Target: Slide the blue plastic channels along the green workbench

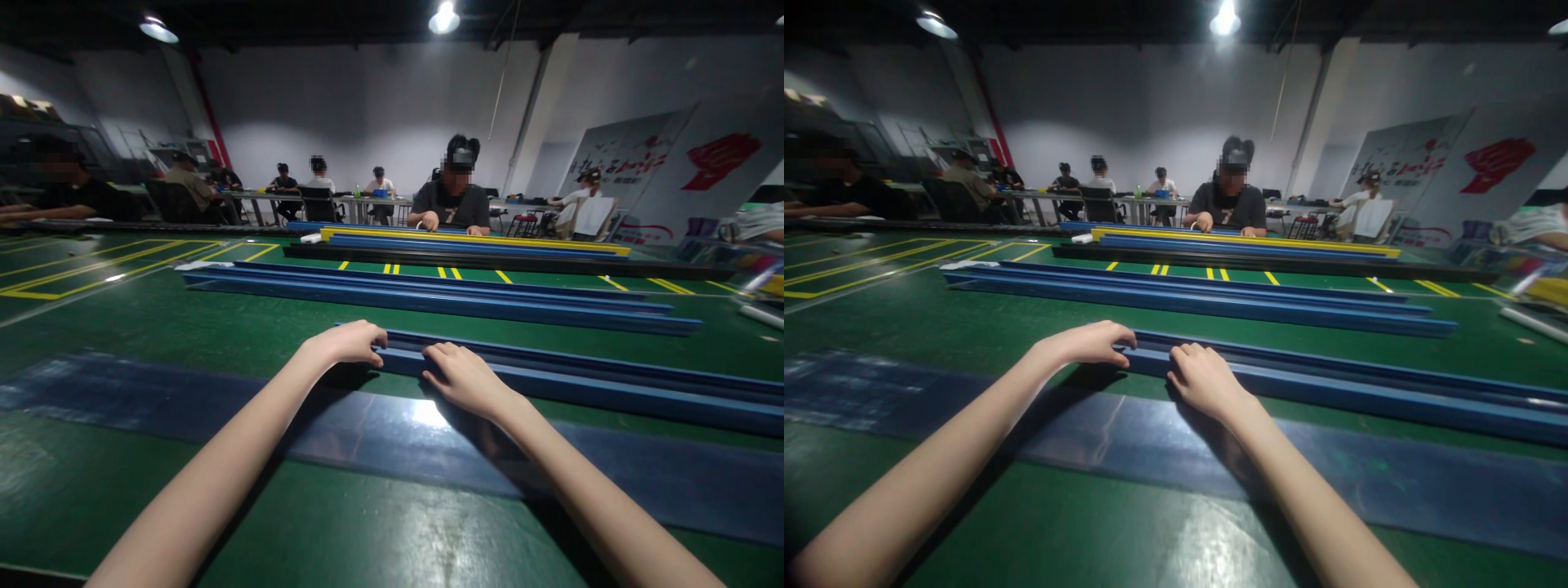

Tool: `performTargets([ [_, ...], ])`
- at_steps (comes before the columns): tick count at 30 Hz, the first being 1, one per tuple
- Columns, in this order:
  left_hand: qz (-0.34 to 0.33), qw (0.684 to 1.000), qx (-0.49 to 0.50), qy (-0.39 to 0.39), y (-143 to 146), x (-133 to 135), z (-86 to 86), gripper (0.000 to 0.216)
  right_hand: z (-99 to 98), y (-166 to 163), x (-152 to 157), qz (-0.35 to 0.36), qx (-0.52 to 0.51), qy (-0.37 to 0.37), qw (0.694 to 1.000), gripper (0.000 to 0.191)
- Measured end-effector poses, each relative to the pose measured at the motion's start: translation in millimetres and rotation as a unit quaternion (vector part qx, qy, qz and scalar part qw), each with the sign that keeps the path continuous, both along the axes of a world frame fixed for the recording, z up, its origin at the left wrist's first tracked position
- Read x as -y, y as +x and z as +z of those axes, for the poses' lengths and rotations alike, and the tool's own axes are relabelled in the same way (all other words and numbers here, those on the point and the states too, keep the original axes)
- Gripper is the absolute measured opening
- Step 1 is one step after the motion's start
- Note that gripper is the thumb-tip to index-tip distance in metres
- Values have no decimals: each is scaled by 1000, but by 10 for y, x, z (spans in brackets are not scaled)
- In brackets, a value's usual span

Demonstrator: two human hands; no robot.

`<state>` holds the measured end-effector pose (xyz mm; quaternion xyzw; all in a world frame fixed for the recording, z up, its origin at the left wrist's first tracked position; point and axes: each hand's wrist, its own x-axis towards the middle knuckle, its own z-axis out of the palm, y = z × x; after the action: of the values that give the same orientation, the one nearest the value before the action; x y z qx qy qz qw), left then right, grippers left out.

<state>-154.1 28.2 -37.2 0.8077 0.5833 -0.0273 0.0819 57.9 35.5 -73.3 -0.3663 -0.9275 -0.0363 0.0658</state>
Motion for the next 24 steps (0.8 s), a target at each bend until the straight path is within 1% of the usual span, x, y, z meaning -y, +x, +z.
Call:
performTargets([
  [3, 19, 1000, -15, -19, -10, 2, 23, 21, 8, -22, -11, -15, 2, -17, 1000, 23],
  [6, 32, 999, -20, -26, -28, -6, 38, 20, 22, -52, -18, -29, -9, -36, 999, 22],
  [13, 39, 998, -10, -37, -76, -34, 51, 17, 58, -127, -17, -43, -45, -68, 996, 22],
  [18, 49, 998, -15, -48, -140, -57, 31, 18, 38, -163, -26, -38, -46, -63, 996, 23],
  [24, 69, 995, -17, -66, -296, -75, 31, 20, 7, -166, -45, -37, -32, -51, 997, 25],
])
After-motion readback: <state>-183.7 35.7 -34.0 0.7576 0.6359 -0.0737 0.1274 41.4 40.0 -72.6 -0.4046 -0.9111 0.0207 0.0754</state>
